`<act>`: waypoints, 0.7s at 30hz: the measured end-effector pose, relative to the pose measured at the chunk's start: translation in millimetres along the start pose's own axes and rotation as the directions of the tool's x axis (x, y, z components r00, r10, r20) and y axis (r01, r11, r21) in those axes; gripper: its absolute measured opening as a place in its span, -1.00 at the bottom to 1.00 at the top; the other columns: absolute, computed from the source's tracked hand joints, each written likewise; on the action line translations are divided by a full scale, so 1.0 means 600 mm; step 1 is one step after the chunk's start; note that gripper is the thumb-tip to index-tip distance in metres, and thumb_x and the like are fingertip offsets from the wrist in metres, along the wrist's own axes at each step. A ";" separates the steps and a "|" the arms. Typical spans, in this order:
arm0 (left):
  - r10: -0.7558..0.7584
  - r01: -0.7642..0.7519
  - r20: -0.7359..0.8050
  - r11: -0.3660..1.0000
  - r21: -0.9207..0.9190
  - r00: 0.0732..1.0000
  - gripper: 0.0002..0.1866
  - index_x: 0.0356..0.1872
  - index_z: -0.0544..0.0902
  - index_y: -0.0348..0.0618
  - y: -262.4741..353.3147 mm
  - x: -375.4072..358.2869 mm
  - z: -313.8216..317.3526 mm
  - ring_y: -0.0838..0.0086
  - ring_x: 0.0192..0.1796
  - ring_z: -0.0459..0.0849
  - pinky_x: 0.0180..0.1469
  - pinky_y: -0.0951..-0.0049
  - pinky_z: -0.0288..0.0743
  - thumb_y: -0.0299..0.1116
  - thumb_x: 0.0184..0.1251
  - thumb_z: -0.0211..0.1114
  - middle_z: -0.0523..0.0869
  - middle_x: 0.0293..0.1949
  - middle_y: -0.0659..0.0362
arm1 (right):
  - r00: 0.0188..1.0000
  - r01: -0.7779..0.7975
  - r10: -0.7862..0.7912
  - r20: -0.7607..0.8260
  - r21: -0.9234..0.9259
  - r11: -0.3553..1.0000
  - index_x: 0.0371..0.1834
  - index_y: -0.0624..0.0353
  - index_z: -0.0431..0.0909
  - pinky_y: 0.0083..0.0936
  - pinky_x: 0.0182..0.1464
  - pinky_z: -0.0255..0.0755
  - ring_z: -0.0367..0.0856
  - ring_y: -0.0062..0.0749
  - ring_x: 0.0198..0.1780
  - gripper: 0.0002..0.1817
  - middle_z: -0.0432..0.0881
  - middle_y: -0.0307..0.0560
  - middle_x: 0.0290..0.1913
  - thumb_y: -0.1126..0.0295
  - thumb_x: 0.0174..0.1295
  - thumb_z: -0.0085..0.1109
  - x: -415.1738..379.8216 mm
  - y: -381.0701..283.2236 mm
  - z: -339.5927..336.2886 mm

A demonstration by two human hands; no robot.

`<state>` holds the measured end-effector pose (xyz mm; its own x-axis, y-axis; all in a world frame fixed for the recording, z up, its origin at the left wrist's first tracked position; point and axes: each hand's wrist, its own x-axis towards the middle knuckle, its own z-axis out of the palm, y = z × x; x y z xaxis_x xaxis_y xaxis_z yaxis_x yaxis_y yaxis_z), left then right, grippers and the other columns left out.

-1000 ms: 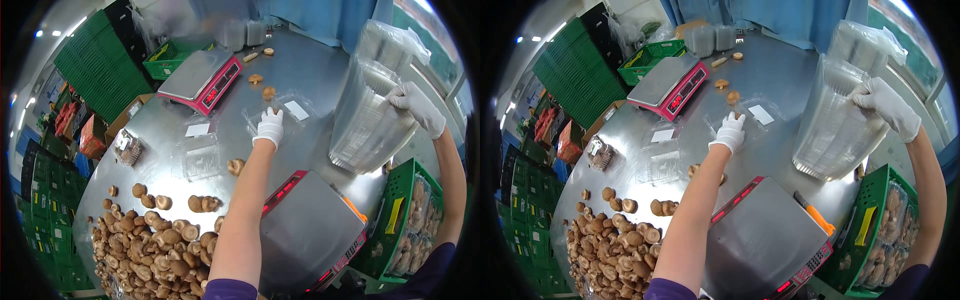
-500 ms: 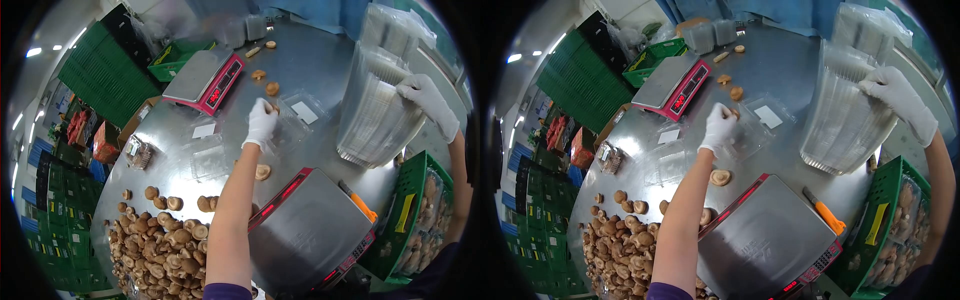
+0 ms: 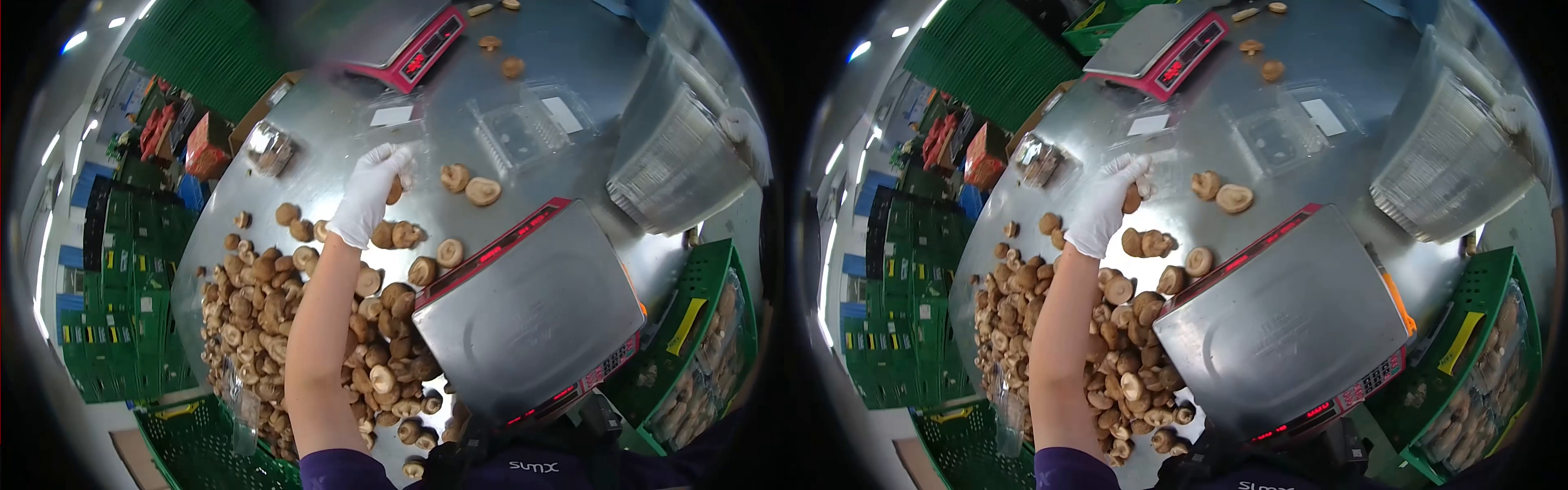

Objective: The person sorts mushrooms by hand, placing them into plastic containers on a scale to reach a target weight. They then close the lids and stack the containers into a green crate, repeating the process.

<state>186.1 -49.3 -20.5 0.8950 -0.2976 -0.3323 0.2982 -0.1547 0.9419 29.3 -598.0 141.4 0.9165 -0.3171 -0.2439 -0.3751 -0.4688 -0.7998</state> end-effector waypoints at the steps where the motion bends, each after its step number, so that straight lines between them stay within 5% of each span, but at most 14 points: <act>1: -0.022 0.022 -0.010 1.000 0.017 1.000 -0.85 -0.21 0.64 -0.16 -0.014 -0.013 -0.020 0.42 -0.33 0.72 -0.29 0.49 0.52 -0.29 0.46 0.33 0.67 -0.49 0.22 | 1.000 0.019 -0.020 -0.014 -0.003 1.000 -0.02 0.28 0.68 -0.51 -0.04 0.47 0.60 -0.43 -0.15 -0.76 0.70 -0.13 -0.17 0.39 0.35 0.21 -0.001 -0.005 0.004; 4: 0.000 -0.027 -0.132 0.979 -0.202 0.991 -0.86 -0.20 0.64 -0.17 -0.062 -0.057 -0.075 0.43 -0.35 0.72 -0.29 0.49 0.53 -0.32 0.45 0.33 0.68 -0.49 0.21 | 0.992 0.095 -0.096 -0.085 -0.021 0.995 0.01 0.28 0.66 -0.48 -0.02 0.47 0.60 -0.38 -0.13 -0.74 0.69 -0.08 -0.14 0.38 0.37 0.16 -0.011 -0.021 0.016; 6: -0.038 0.007 -0.186 0.986 -0.169 0.982 -0.88 -0.19 0.64 -0.18 -0.081 -0.087 -0.114 0.45 -0.28 0.72 -0.24 0.48 0.53 -0.36 0.42 0.34 0.68 -0.48 0.21 | 0.966 0.185 -0.189 -0.177 -0.039 0.982 0.03 0.28 0.64 -0.46 -0.01 0.47 0.60 -0.35 -0.11 -0.73 0.69 -0.05 -0.12 0.37 0.38 0.13 -0.028 -0.040 0.027; 8: -0.095 0.099 -0.279 0.995 0.001 0.956 -0.87 -0.17 0.63 -0.18 -0.092 -0.120 -0.131 0.57 -0.42 0.61 -0.29 0.56 0.51 -0.39 0.36 0.36 0.65 -0.39 0.23 | 0.893 0.312 -0.322 -0.315 -0.082 0.946 0.05 0.28 0.63 -0.43 0.00 0.48 0.60 -0.32 -0.10 -0.72 0.69 -0.02 -0.10 0.37 0.39 0.10 -0.063 -0.062 0.042; 11: 0.106 0.051 -0.305 0.885 0.463 0.946 -0.75 0.01 0.68 -0.05 -0.129 -0.140 -0.140 0.64 -0.23 0.60 -0.23 0.57 0.48 -0.45 0.32 0.37 0.67 -0.28 0.29 | 0.632 0.503 -0.545 -0.551 -0.243 0.829 0.08 0.28 0.61 -0.40 0.01 0.48 0.59 -0.28 -0.08 -0.70 0.68 0.03 -0.07 0.36 0.41 0.05 -0.139 -0.093 0.096; 13: 0.290 -0.047 -0.186 0.642 0.765 0.939 -0.52 0.20 0.61 -0.04 -0.149 -0.133 -0.133 0.36 -0.08 0.66 -0.01 0.38 0.58 -0.41 0.22 0.43 0.65 -0.03 0.08 | 0.475 0.396 -0.615 -0.630 -0.471 0.788 0.17 0.28 0.58 -0.32 0.09 0.50 0.62 -0.20 -0.01 -0.64 0.69 0.09 -0.01 0.33 0.44 -0.01 -0.188 -0.090 0.166; 14: 0.389 -0.102 -0.104 0.474 0.875 0.915 -0.43 0.27 0.57 -0.04 -0.155 -0.130 -0.123 0.22 0.02 0.67 0.11 0.30 0.59 -0.40 0.17 0.45 0.63 0.07 -0.02 | 0.539 0.410 -0.641 -0.547 -0.494 0.767 -0.02 0.24 0.58 -0.36 -0.04 0.46 0.57 -0.31 -0.12 -0.76 0.63 -0.04 -0.15 0.36 0.36 0.07 -0.215 -0.067 0.206; 15: 0.332 -0.133 -0.060 0.529 0.838 0.941 -0.29 0.36 0.50 0.03 -0.144 -0.130 -0.110 0.00 0.25 0.57 0.33 0.18 0.47 -0.38 0.09 0.50 0.53 0.23 -0.17 | 0.596 0.427 -0.660 -0.457 -0.516 0.743 -0.20 0.21 0.58 -0.40 -0.17 0.42 0.53 -0.43 -0.24 -0.86 0.57 -0.16 -0.29 0.39 0.27 0.15 -0.241 -0.039 0.250; 17: 0.271 -0.103 -0.022 0.438 0.893 0.962 -0.24 0.41 0.45 0.06 -0.165 -0.111 -0.095 -0.05 0.33 0.50 0.39 0.20 0.40 -0.38 0.09 0.50 0.50 0.30 -0.20 | 0.508 0.659 -0.857 0.085 -0.679 0.323 -0.34 0.15 0.61 -0.31 -0.35 0.42 0.55 -0.26 -0.40 -0.95 0.57 -0.14 -0.41 0.45 0.15 0.23 -0.276 0.006 0.310; 18: 0.226 -0.092 0.001 0.390 0.916 0.974 -0.22 0.43 0.44 0.07 -0.175 -0.105 -0.091 -0.06 0.31 0.52 0.37 0.19 0.41 -0.39 0.09 0.50 0.51 0.30 -0.20 | 0.523 0.731 -0.806 0.276 -0.631 0.259 -0.31 0.13 0.63 -0.17 -0.37 0.43 0.57 -0.03 -0.45 -0.94 0.61 -0.04 -0.42 0.46 0.20 0.18 -0.308 -0.006 0.355; 19: 0.195 -0.058 -0.024 0.401 0.914 0.980 -0.22 0.44 0.42 0.07 -0.173 -0.108 -0.087 -0.01 0.28 0.55 0.34 0.21 0.43 -0.41 0.12 0.48 0.53 0.29 -0.17 | 0.720 0.683 -0.587 0.370 -0.527 0.505 -0.35 0.11 0.60 -0.17 -0.43 0.38 0.57 0.03 -0.44 -0.94 0.58 -0.05 -0.48 0.48 0.13 0.16 -0.339 -0.014 0.392; 21: 0.131 0.011 -0.073 0.421 0.907 0.989 -0.23 0.47 0.39 0.08 -0.163 -0.116 -0.082 0.10 0.23 0.61 0.29 0.27 0.47 -0.44 0.18 0.44 0.57 0.27 -0.12 | 0.600 0.797 -0.528 0.601 -0.391 0.461 -0.27 0.13 0.62 -0.14 -0.52 0.38 0.57 -0.08 -0.53 -0.91 0.55 -0.09 -0.54 0.47 0.20 0.15 -0.367 -0.019 0.440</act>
<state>110.7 33.2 -87.2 0.9482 -0.2460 -0.2011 -0.1656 -0.9228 0.3480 -131.4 -305.5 59.4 0.8318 0.5524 -0.0539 0.5027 -0.7910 -0.3488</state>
